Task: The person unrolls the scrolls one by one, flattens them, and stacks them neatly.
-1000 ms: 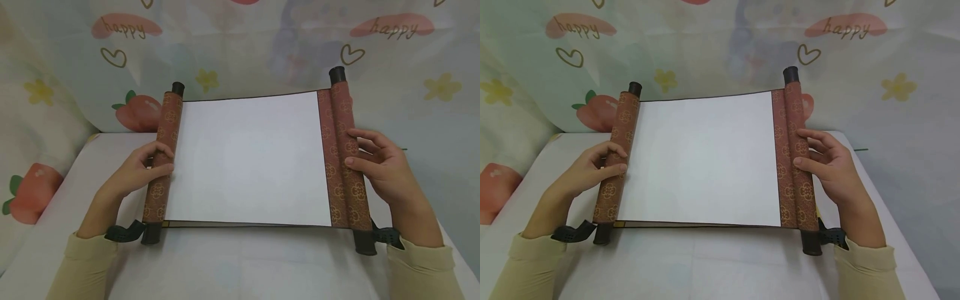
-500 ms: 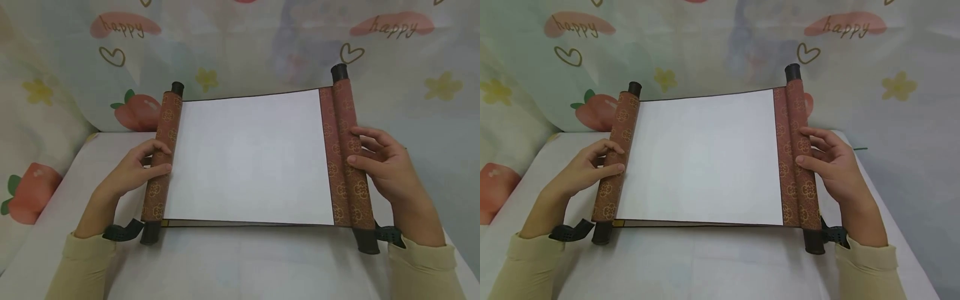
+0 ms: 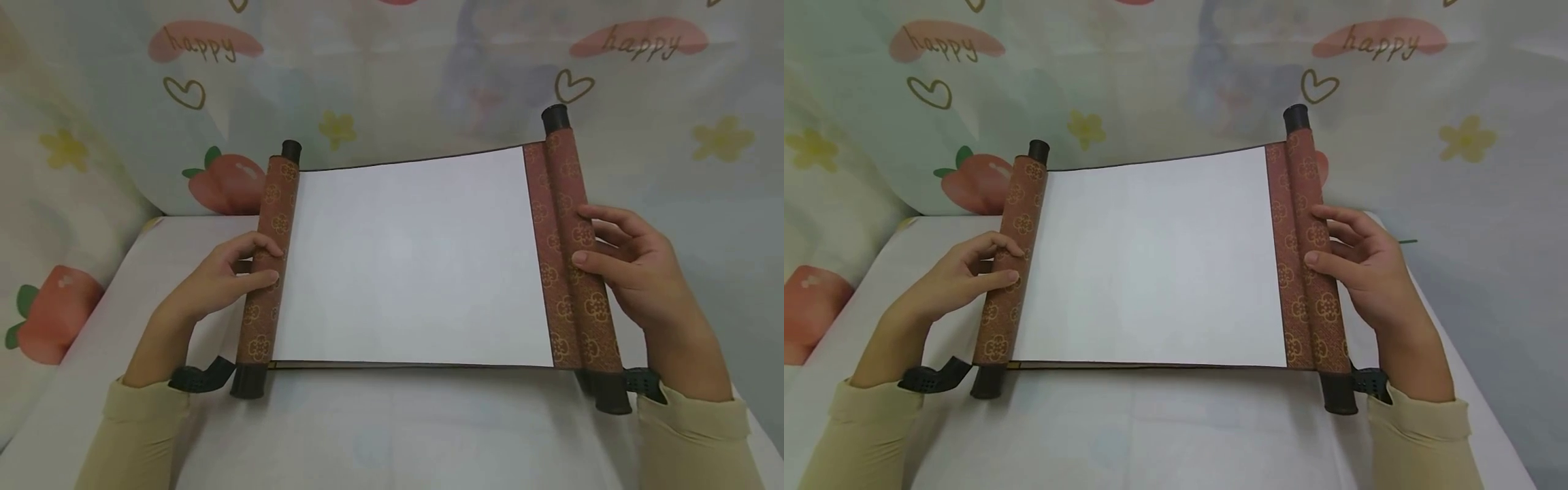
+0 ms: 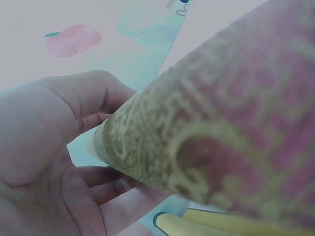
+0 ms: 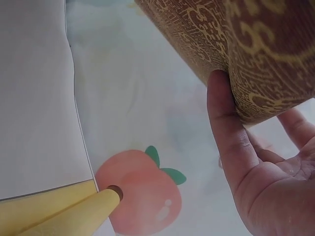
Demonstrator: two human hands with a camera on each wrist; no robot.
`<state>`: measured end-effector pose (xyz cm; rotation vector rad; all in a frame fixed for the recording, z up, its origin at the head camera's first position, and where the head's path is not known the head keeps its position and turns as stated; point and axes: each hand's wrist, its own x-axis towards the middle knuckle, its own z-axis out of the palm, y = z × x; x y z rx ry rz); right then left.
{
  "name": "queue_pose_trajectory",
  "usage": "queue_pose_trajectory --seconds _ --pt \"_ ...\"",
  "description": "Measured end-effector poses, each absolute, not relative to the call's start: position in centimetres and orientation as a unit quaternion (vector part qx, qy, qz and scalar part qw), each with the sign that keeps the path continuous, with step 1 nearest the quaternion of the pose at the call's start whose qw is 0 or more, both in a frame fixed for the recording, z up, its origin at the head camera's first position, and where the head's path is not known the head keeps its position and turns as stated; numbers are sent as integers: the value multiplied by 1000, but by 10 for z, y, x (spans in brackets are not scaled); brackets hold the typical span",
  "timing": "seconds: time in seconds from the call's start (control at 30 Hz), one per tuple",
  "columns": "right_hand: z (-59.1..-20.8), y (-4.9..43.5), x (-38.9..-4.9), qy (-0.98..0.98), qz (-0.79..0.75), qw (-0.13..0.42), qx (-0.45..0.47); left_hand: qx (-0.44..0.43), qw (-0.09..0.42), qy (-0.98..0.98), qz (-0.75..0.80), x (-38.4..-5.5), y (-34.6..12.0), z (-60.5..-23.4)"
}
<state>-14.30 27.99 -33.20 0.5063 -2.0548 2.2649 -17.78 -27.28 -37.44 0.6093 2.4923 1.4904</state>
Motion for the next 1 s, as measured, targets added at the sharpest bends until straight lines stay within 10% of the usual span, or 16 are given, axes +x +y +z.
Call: queue_pose_trajectory --seconds 1.0 --pt "-332 287 -145 -636 756 35 150 229 109 834 490 -180 -264 -382"
